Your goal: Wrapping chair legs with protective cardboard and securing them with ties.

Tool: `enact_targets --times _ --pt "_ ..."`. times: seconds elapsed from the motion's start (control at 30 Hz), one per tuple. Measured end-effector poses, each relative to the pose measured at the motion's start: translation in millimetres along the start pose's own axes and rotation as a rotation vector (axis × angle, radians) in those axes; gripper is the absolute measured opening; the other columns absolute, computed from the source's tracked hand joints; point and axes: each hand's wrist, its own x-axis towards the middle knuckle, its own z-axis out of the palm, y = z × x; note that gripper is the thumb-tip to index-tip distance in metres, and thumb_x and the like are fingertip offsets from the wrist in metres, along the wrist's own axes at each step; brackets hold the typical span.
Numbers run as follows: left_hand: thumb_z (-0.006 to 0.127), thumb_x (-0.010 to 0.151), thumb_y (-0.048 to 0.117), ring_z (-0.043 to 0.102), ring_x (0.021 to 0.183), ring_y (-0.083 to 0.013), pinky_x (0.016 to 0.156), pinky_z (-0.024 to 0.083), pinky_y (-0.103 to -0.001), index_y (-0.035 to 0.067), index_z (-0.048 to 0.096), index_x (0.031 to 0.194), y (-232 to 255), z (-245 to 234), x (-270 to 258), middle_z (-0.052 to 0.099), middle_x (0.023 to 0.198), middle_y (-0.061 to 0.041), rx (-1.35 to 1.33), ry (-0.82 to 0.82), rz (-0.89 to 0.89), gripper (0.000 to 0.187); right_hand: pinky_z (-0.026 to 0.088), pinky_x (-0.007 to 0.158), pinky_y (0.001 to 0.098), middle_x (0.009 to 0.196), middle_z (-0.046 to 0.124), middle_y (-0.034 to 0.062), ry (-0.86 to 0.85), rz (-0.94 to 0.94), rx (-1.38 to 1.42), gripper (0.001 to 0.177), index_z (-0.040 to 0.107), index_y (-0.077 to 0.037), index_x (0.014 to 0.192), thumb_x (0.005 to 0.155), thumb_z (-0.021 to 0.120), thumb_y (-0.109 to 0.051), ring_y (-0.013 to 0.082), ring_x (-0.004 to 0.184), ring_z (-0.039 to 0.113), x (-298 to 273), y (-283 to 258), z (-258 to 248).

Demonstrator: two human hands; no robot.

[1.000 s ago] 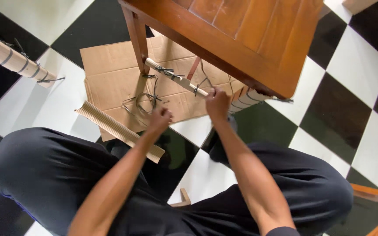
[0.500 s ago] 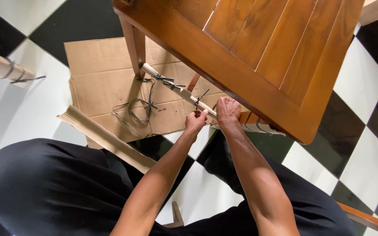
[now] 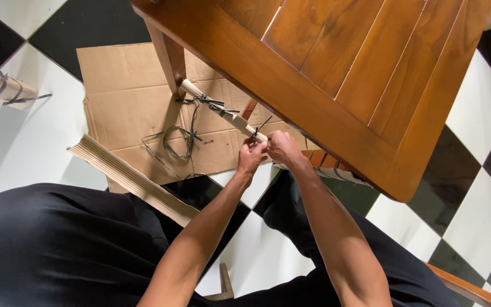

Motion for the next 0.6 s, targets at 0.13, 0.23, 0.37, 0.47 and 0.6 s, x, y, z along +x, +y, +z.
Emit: enact_targets --times 0.13,0.23,0.37,0.47,0.6 --pt "0.061 0.093 0.013 0.068 0.093 -0.0197 0.077 0.06 -0.034 0.004 0.044 0.145 10 1 -11 0.065 0.116 -0.009 0.228 0.009 0.085 0.055 0.057 0.067 0.0462 0.083 0.075 0.018 0.003 -0.022 -0.046 0.024 0.076 -0.006 0.104 0.098 0.055 -0.017 0.03 0.072 0.072 -4 -1 1" --pt "0.058 0.097 0.014 0.073 0.09 -0.0195 0.074 0.061 -0.035 0.002 0.051 0.134 -34 -10 23 0.071 0.11 -0.01 0.304 -0.065 0.037 0.04 0.058 0.067 0.0449 0.083 0.075 0.0194 0.025 -0.053 -0.073 0.024 0.075 -0.006 0.104 0.099 0.053 -0.015 0.0299 0.071 0.073 1 5 5" --pt "0.052 0.097 0.015 0.077 0.076 -0.0154 0.068 0.06 -0.033 0.002 0.074 0.111 -32 -13 6 0.08 0.09 -0.009 0.59 0.026 0.197 0.029 0.058 0.069 0.0479 0.088 0.074 0.0231 0.14 -0.118 -0.106 0.023 0.073 -0.004 0.099 0.098 0.053 -0.014 0.0355 0.077 0.072 -5 3 9" --pt "0.054 0.1 0.024 0.074 0.068 -0.0166 0.068 0.058 -0.033 0.006 0.074 0.109 0 1 -24 0.078 0.079 -0.008 0.587 0.037 0.107 0.029 0.056 0.064 0.0494 0.091 0.069 0.0243 0.316 -0.188 -0.227 0.017 0.068 -0.001 0.095 0.092 0.06 -0.015 0.0377 0.075 0.069 -12 7 13" --pt "0.052 0.098 0.024 0.074 0.068 -0.0155 0.069 0.059 -0.032 0.009 0.078 0.108 8 0 -37 0.078 0.078 -0.007 0.707 0.006 0.12 0.031 0.059 0.058 0.0455 0.096 0.063 0.0233 0.395 -0.155 -0.276 0.019 0.059 0.004 0.1 0.092 0.061 -0.013 0.0343 0.068 0.07 -22 2 10"
